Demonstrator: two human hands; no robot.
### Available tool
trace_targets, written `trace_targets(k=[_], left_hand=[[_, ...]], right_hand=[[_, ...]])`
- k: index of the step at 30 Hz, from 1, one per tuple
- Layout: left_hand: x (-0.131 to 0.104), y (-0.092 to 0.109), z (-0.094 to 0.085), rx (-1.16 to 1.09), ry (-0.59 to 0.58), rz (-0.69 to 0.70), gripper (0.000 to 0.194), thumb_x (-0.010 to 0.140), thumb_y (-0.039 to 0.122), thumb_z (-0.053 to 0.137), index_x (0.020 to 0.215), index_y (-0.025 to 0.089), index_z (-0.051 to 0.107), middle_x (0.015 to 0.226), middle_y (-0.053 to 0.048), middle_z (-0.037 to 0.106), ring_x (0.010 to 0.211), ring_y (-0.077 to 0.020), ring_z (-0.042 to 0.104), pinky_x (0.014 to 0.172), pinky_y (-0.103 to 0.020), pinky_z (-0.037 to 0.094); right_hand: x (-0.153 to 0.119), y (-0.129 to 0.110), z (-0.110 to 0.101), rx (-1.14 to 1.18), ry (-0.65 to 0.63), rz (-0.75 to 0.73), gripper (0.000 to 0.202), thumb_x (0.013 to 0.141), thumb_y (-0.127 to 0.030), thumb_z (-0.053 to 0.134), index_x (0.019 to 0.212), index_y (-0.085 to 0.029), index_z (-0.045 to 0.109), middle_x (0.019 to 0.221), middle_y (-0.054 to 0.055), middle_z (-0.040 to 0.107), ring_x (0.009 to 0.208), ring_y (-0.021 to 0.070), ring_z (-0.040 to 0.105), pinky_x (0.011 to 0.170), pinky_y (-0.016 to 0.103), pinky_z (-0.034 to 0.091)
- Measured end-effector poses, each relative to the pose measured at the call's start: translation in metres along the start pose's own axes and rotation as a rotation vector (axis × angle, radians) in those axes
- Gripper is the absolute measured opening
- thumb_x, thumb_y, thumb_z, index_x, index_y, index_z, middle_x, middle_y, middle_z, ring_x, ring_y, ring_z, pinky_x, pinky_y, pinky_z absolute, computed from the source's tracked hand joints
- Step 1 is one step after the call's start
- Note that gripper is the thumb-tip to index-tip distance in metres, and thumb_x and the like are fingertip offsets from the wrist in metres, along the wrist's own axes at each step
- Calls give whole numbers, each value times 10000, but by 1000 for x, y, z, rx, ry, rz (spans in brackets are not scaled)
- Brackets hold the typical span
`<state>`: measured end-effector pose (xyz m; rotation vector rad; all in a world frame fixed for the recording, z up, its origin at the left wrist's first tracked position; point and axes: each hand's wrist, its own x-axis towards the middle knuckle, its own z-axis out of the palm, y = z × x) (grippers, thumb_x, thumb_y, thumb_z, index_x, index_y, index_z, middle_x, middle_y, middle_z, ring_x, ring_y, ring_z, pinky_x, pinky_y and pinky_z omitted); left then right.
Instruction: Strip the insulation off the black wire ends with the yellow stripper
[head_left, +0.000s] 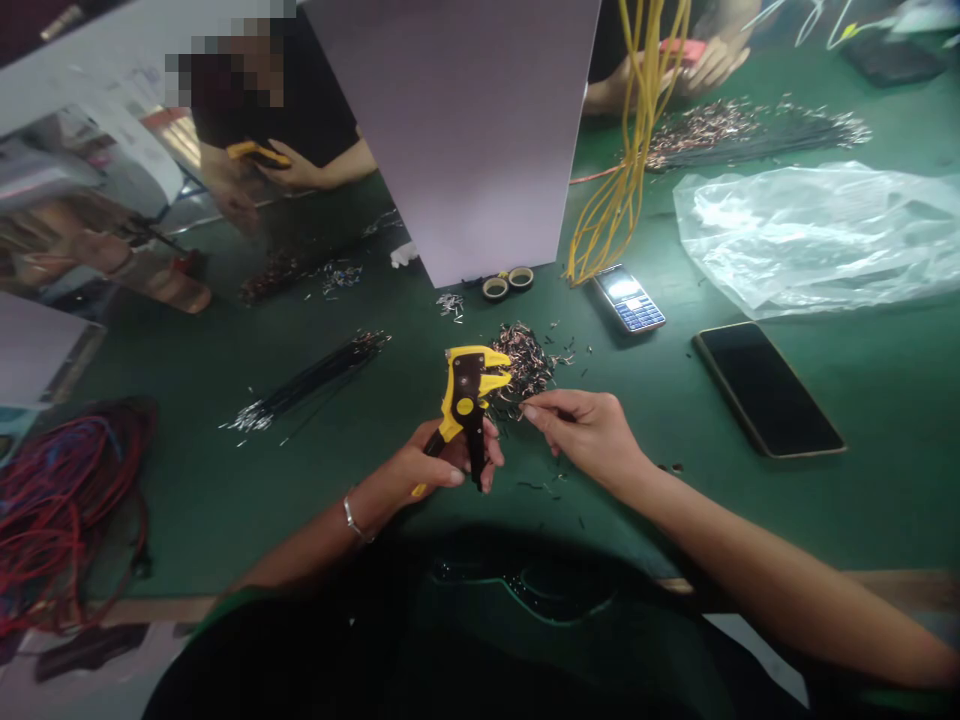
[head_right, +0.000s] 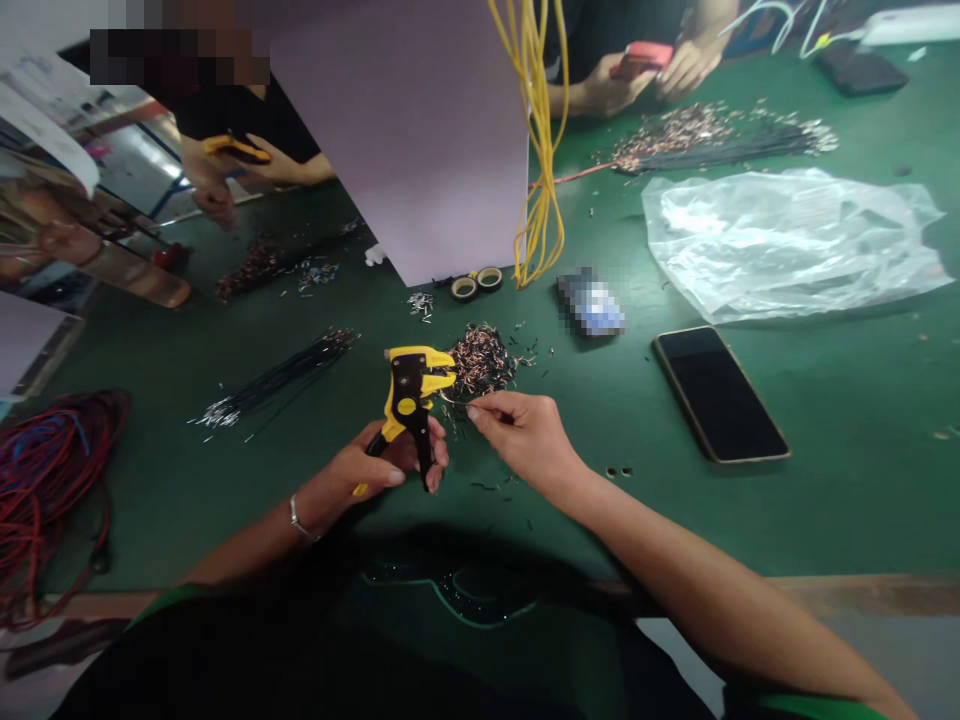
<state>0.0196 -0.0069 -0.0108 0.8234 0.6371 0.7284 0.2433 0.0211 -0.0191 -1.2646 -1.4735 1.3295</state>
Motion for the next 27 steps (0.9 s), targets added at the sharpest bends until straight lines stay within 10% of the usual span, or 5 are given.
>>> trace_targets(k=[14,27], left_hand=[[-3,-4,3,254,-31,32,480,722,178,741,1183,139,609,1069,-132,667,832,-209,642,805,-389,506],[0,-5,4,407,-65,29,403,723,201,726,1109,117,649,1013,-138,696,809,-211,652,764,-365,538]], right_hand=[[-11,-16,3,-324,63,-280,275,813,-200,538,556,-165,630,501,-12,562,466,87,468,477,227,358],[-15,-29,5,26,-188,-197,275,811,-107,512,554,-182,578,544,-10,686,514,91,614,520,197,450]])
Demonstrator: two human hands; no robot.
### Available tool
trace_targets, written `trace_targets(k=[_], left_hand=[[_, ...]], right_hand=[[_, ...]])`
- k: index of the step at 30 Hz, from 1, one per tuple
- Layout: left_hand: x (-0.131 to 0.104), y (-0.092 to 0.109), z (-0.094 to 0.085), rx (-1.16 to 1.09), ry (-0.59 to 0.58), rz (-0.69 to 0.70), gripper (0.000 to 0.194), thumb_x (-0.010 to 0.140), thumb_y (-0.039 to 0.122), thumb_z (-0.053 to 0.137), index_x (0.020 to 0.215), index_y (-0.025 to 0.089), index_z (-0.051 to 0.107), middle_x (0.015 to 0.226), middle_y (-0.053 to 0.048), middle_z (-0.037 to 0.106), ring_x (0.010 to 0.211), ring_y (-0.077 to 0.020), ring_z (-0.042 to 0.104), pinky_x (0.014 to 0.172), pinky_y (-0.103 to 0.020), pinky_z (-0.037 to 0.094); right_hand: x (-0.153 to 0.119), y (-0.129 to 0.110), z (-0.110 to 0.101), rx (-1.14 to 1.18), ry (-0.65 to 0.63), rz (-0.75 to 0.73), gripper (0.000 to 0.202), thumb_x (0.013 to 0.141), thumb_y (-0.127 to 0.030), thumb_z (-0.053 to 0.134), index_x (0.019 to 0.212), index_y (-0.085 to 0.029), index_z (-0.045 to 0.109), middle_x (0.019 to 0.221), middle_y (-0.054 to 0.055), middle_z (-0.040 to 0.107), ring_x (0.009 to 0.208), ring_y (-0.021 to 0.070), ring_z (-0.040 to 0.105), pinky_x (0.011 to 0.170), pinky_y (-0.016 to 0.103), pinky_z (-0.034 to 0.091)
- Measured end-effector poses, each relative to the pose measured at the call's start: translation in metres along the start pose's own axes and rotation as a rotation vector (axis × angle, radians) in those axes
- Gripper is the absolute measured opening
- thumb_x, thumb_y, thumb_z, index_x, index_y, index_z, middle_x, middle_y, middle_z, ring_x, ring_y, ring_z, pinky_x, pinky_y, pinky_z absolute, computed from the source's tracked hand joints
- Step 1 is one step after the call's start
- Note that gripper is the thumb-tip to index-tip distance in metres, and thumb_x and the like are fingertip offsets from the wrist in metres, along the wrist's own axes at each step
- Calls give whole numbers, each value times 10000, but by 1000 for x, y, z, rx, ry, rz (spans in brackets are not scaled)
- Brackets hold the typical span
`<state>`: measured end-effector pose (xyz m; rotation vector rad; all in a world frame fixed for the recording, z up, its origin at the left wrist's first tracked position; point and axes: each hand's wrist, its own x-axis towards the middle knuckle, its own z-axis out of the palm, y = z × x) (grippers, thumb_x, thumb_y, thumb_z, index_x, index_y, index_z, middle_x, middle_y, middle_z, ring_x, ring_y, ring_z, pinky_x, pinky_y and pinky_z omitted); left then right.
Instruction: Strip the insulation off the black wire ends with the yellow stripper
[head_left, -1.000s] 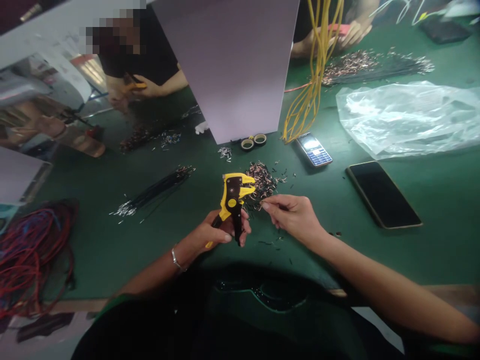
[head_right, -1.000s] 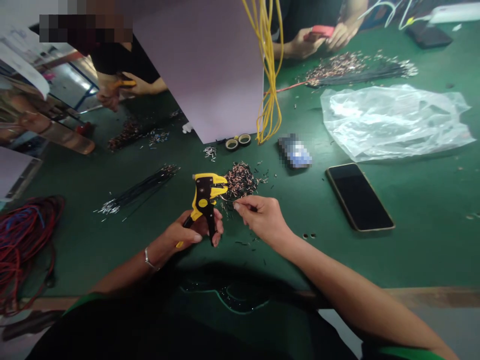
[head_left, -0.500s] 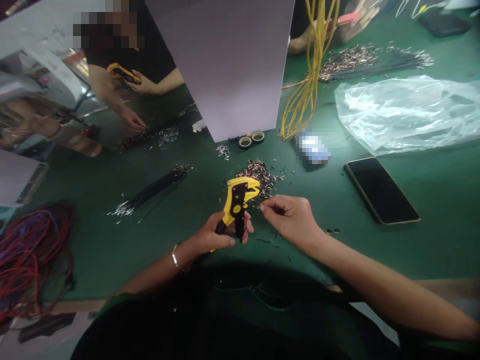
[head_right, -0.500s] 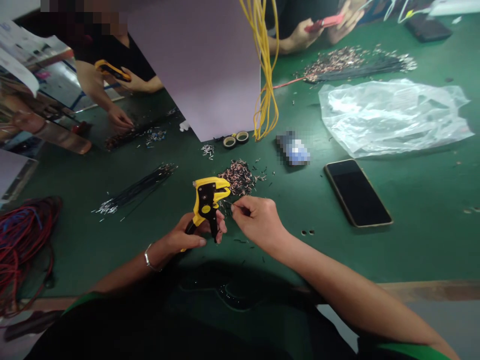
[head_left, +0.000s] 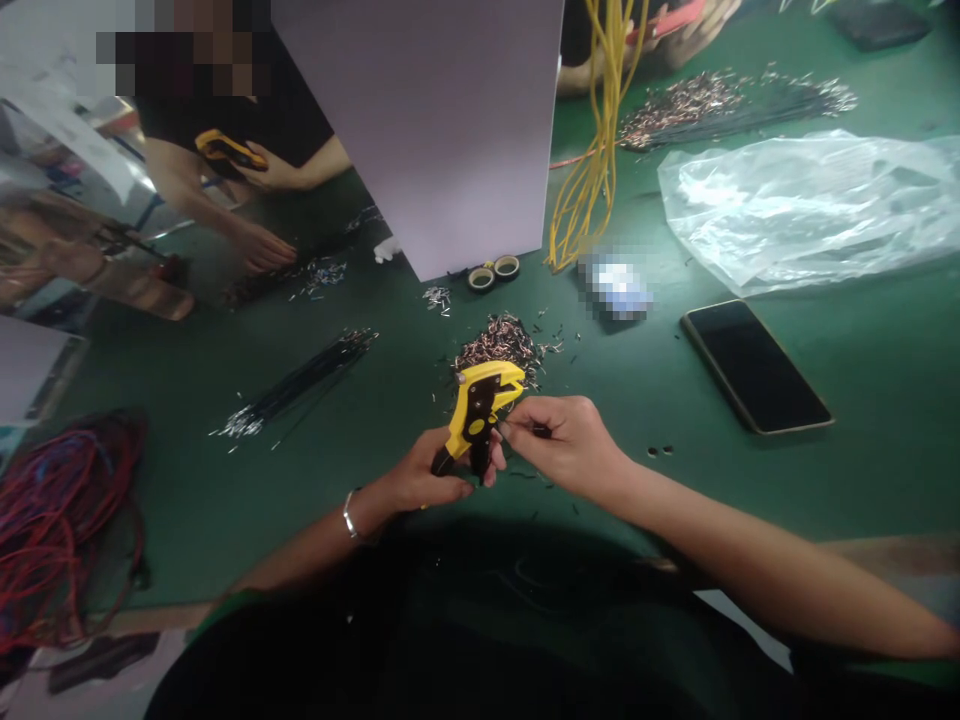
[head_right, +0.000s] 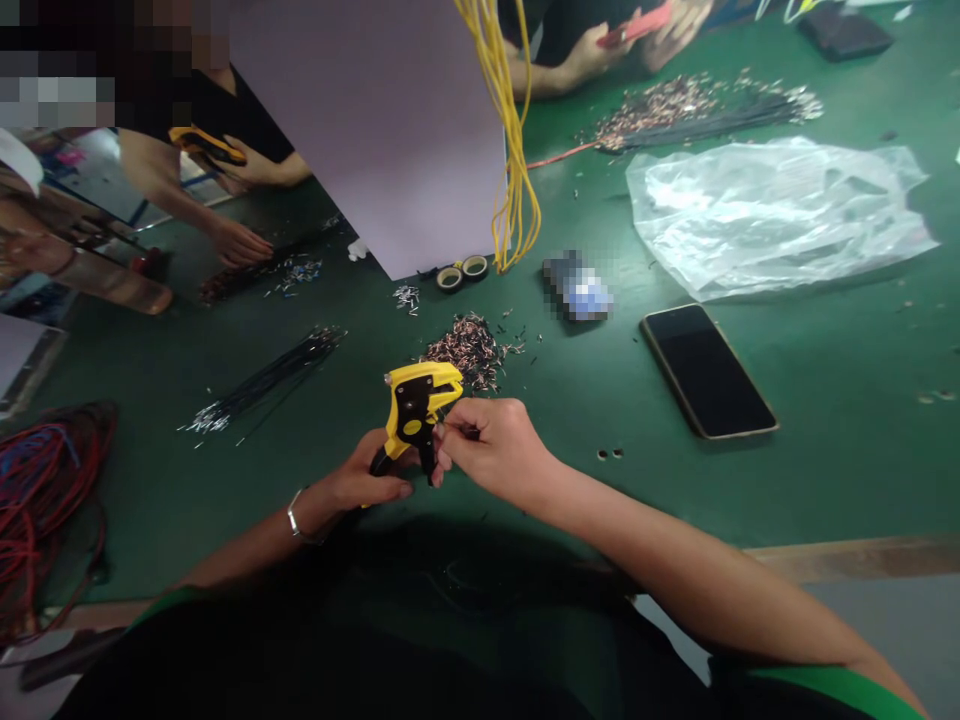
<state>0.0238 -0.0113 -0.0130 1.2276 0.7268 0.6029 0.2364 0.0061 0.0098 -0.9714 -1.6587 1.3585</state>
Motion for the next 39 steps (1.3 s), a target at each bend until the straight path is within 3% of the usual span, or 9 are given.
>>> trace_targets(k=[3,9,17,32,39], left_hand=[[-2,-2,-1,14,-5,-2,389,741,179,706,1117,117,625,1011,-127,680,814,-199,649,772,-357,536],[-3,-1,1,103,30,16,298,750,165,680,1037,121,610,907,-89,663,768,-178,633,727,-331,540],[-4,7,8,208,80,31,176,769,175,697,914,123,612,787,-39,633,686,-136,609,650,-262,530],[-8,2,11,357,255,5,165,739,192,702,869,137,617,726,-17,625,585,-113,576,547,-224,483],[-9,2,10,431,307,-23,122,738,198,709,784,150,607,599,28,580,490,-83,525,475,-190,440]], right_hand=[[1,-1,-2,84,-56,57,273,837,-145,529,580,-181,615,582,3,711,561,102,641,562,209,473],[1,-1,-1,200,-102,203,248,843,-239,574,619,-175,658,511,-21,645,396,56,488,389,172,353],[1,4,2,332,-107,333,209,792,-291,654,629,-166,618,410,-71,529,319,48,437,352,169,356],[0,2,5,514,-82,443,236,732,-332,717,589,-180,607,379,-89,469,296,43,376,307,177,352],[-1,4,7,550,-60,453,242,734,-357,732,618,-175,624,398,-90,479,306,42,366,318,185,394]])
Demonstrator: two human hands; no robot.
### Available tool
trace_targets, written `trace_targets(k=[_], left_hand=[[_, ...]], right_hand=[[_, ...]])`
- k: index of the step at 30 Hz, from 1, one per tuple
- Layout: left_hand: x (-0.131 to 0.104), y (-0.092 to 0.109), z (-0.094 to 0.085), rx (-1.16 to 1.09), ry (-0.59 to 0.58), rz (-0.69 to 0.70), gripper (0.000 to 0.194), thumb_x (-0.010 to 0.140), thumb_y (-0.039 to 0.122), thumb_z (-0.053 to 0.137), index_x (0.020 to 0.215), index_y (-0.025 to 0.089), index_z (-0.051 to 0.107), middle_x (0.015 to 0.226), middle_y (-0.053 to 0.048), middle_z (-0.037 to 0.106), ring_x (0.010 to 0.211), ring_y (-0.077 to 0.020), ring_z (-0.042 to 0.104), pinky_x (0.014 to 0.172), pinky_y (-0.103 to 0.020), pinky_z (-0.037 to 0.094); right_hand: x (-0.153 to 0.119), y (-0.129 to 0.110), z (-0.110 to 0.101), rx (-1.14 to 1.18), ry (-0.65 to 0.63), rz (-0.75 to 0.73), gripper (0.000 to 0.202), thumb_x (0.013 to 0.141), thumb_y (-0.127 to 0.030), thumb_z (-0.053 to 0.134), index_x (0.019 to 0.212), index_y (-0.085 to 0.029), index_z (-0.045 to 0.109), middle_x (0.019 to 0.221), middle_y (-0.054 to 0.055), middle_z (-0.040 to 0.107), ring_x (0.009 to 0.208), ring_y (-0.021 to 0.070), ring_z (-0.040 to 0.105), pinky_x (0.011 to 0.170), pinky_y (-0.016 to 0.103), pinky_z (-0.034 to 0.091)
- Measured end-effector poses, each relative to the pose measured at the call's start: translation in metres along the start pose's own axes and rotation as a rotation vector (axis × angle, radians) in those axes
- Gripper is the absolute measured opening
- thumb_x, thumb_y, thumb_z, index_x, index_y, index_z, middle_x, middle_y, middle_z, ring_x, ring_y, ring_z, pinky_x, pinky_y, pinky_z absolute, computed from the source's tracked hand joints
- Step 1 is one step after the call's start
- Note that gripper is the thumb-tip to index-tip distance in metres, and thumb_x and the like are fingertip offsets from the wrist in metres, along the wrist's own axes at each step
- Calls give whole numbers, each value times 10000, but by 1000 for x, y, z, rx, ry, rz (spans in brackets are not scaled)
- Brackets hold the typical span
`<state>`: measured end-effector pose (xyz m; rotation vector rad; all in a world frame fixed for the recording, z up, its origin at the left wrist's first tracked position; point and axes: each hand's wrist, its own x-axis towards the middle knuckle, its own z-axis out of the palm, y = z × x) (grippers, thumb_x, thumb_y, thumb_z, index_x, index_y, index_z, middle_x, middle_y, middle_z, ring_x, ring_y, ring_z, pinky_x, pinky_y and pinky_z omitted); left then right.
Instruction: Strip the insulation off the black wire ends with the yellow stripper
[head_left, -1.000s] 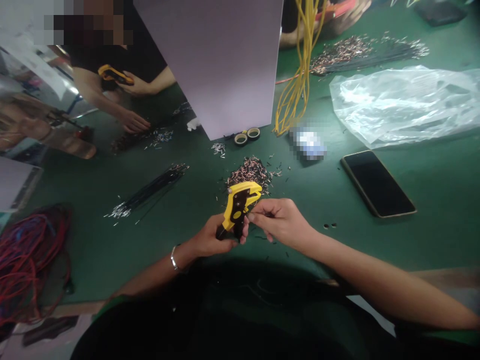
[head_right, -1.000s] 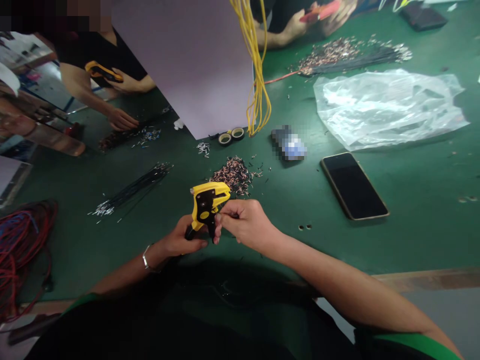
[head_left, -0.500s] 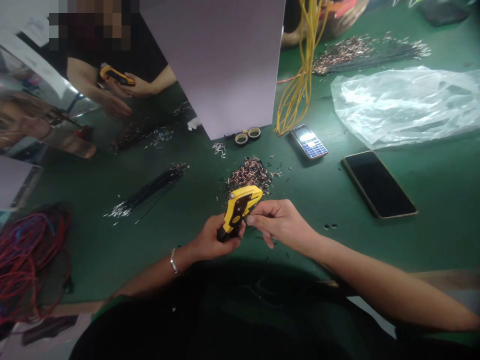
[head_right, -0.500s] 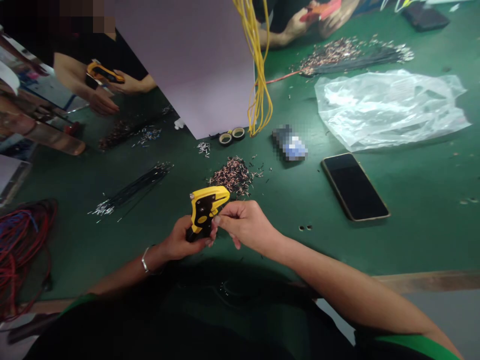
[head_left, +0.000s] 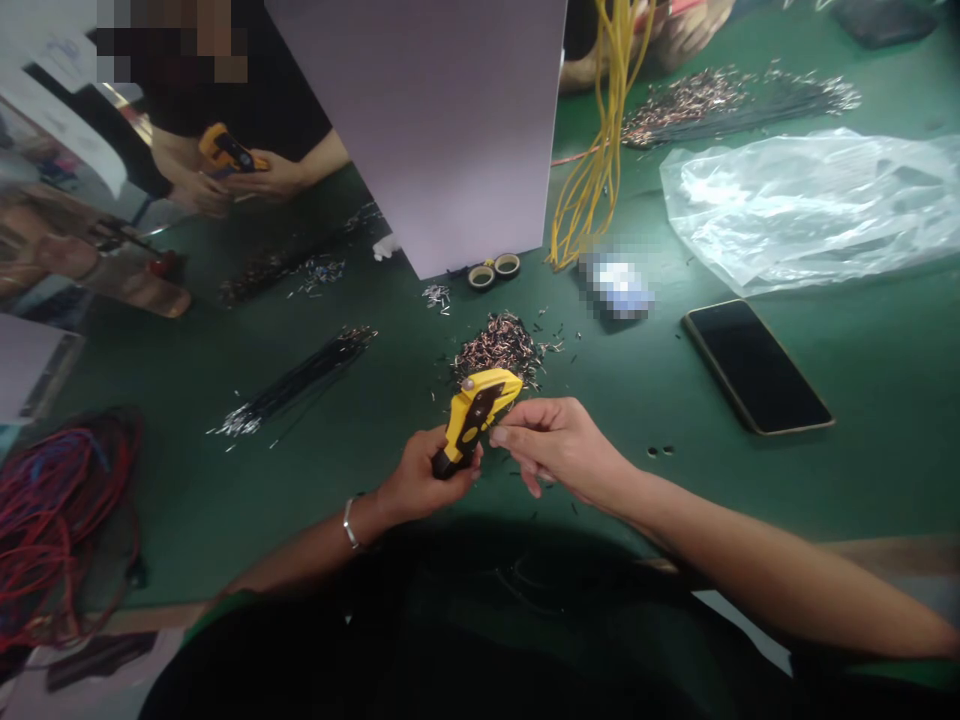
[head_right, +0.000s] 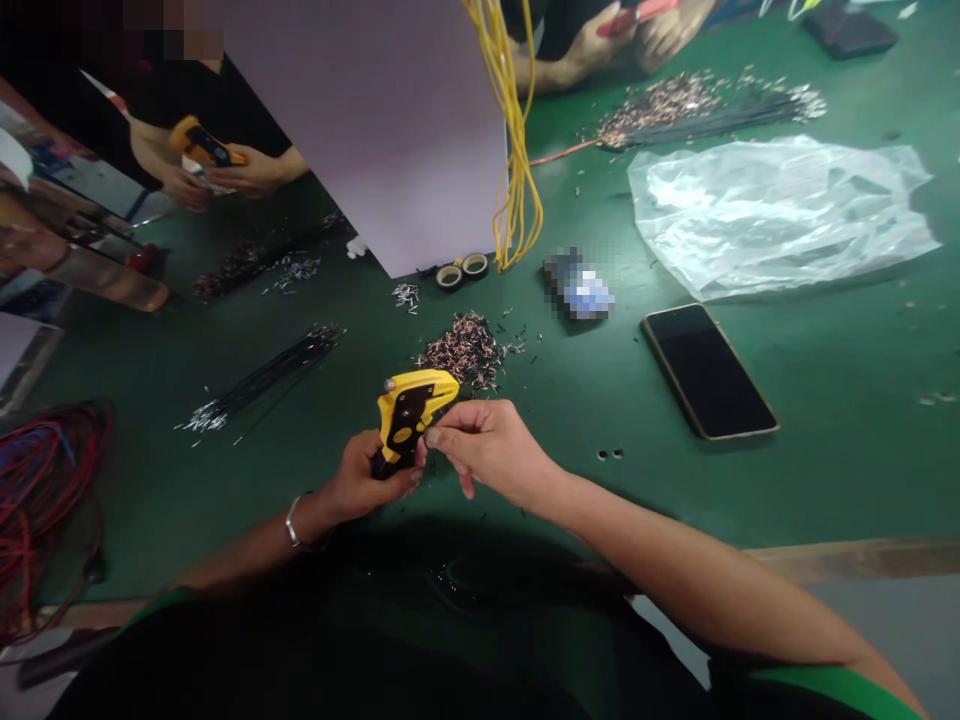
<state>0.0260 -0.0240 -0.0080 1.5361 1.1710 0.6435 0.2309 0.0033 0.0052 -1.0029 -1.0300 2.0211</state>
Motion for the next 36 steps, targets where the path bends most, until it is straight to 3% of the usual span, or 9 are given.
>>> trace_targets(k=[5,11,17,24,30,36], left_hand=[[-1,-3,2,-70,83,-46,180,762,243,720,794,147,572,544,49,556,405,-65,490,431,-186,423],[1,-5,3,-287,74,-95,233,790,288,736,855,132,577,589,39,566,441,-75,529,456,-203,468],[5,-9,1,-539,-42,-105,291,740,277,787,895,111,606,643,6,605,467,-102,558,477,-258,509],[7,-7,-2,-784,-150,-99,310,724,225,757,973,104,618,668,-31,639,507,-135,573,505,-298,527],[7,-10,-5,-841,-234,-103,346,699,219,747,1003,114,621,752,-60,659,592,-178,622,586,-346,546],[7,-10,-6,-834,-263,-73,356,707,189,735,1035,106,624,770,-74,666,624,-189,625,616,-355,541]], right_hand=[[-1,2,-2,-30,-13,-42,205,754,-344,717,682,-161,660,413,-72,534,321,50,410,344,183,383],[1,2,-5,-81,48,-46,256,757,-406,732,739,-153,695,400,-69,525,318,56,414,330,185,307],[6,2,-10,-165,58,-65,236,812,-393,666,838,-162,710,400,-80,496,345,68,436,370,204,338],[8,6,-16,-257,16,-191,182,883,-336,573,915,-166,631,557,-39,608,452,92,551,493,252,452],[7,7,-17,-300,4,-282,139,910,-307,536,978,-185,529,641,-12,668,515,113,622,564,286,489],[7,7,-16,-313,80,-279,127,882,-312,573,881,-191,534,635,0,657,483,112,603,520,285,488]])
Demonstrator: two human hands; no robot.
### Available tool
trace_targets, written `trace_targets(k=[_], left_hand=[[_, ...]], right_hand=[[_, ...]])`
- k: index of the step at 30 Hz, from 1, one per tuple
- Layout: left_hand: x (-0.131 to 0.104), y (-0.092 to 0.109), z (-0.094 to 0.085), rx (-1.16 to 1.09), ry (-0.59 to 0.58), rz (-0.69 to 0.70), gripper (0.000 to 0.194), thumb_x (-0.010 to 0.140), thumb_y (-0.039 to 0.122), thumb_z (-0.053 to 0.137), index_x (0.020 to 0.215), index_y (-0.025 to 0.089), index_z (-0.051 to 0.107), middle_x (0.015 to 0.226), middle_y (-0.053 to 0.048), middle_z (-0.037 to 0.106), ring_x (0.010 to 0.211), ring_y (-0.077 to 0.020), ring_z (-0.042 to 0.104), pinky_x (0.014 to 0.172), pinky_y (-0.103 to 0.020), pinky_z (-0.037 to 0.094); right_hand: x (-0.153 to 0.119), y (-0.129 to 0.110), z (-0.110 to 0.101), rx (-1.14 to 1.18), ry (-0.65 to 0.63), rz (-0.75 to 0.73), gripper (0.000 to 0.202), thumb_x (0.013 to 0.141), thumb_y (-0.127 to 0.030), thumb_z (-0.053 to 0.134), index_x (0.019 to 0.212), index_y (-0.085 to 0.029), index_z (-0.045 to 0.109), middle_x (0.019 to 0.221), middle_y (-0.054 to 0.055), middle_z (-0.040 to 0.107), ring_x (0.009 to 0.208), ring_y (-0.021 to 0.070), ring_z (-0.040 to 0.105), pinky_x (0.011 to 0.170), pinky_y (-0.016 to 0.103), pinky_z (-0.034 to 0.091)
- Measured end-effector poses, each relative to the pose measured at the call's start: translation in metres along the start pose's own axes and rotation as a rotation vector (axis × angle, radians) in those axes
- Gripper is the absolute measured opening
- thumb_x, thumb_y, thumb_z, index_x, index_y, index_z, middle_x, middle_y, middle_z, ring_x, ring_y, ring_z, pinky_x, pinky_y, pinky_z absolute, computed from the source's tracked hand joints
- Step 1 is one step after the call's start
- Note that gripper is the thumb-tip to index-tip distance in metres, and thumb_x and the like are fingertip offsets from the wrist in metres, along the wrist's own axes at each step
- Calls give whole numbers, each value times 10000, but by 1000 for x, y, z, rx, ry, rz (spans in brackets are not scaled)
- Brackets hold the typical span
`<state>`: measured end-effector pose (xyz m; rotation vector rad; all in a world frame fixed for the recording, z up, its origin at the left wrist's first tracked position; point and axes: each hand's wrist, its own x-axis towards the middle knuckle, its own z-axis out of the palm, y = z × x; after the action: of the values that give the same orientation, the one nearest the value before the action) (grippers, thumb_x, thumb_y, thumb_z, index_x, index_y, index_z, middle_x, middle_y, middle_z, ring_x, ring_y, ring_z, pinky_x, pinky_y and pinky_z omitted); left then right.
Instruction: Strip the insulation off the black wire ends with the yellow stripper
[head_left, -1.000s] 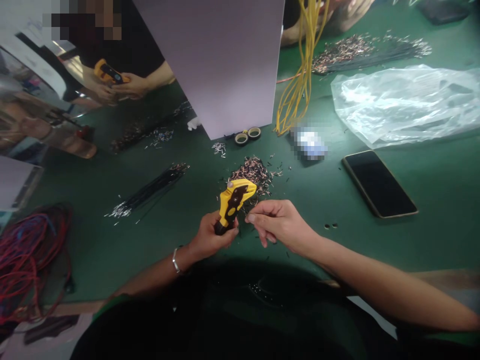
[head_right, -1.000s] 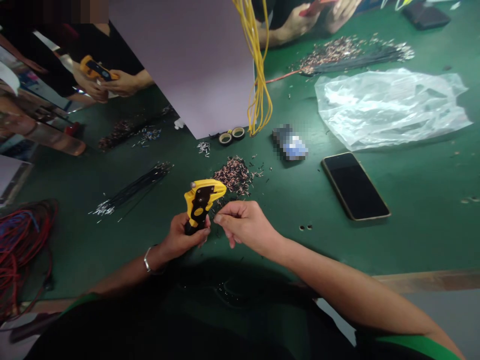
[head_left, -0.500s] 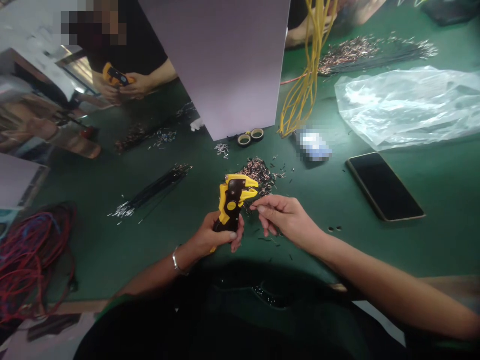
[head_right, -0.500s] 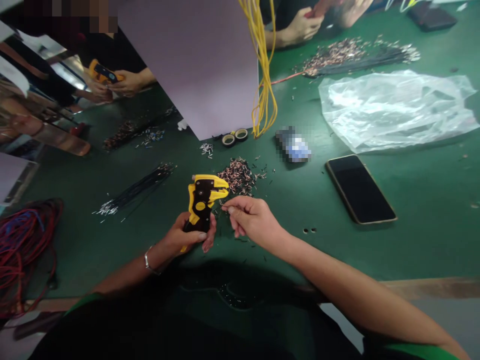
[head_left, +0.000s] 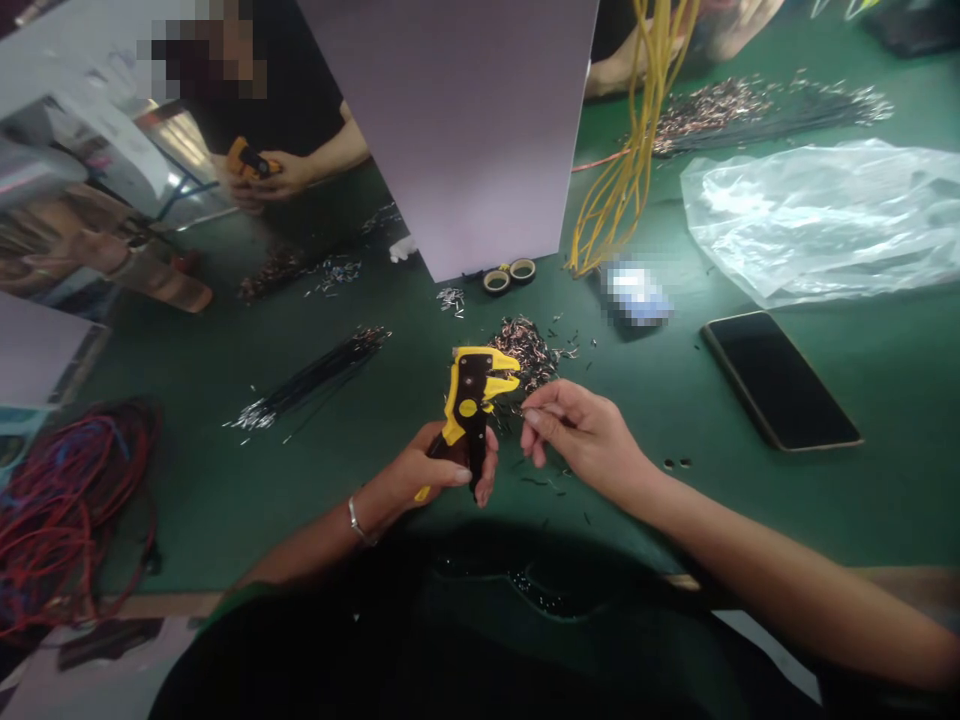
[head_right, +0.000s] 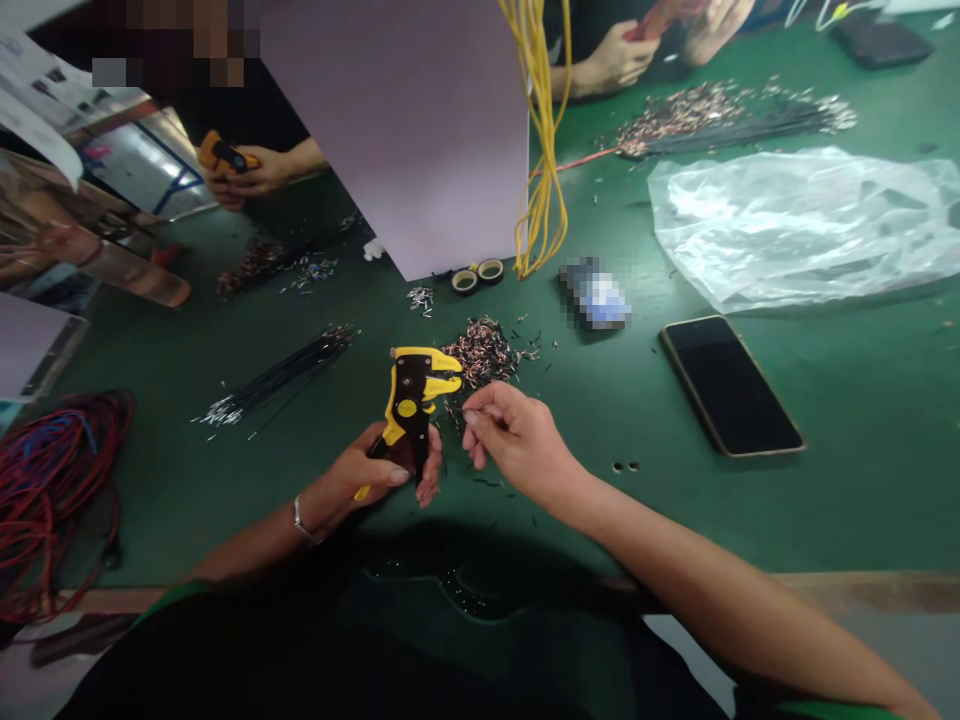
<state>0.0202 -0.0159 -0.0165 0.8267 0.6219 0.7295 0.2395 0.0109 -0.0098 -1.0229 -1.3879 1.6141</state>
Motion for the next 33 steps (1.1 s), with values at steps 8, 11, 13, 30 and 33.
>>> trace_targets(k=[8,11,13,30,33], left_hand=[[-1,-1,-2,17,-20,-4,410,707,184,731,1093,92,627,796,-86,673,645,-196,629,629,-358,533],[-1,-1,-1,-1,-36,-18,416,704,187,731,1097,95,632,793,-83,673,637,-193,627,618,-355,533],[-1,-1,-1,-9,-43,-23,419,703,195,732,1097,93,632,785,-83,673,632,-195,627,618,-359,534],[-4,10,-1,240,0,-28,385,753,182,736,1111,116,609,945,-91,639,784,-176,621,750,-335,494],[-3,11,2,237,-4,-57,392,737,197,742,1096,112,610,928,-93,640,782,-187,620,743,-343,494]], right_hand=[[0,2,-1,-102,46,4,108,855,-290,586,827,-187,598,591,-9,628,443,93,546,470,265,444],[0,2,-1,-165,69,-24,101,853,-273,579,819,-186,615,601,-8,632,448,93,546,469,265,443],[0,3,-1,-182,78,-36,97,853,-266,578,816,-188,621,603,-9,636,453,92,551,469,262,445],[1,-13,-6,62,168,-34,128,831,-290,640,780,-178,603,511,-18,623,388,92,552,412,241,437],[2,-13,-8,95,133,-33,143,830,-305,655,787,-177,609,520,-18,633,398,95,562,422,245,445]])
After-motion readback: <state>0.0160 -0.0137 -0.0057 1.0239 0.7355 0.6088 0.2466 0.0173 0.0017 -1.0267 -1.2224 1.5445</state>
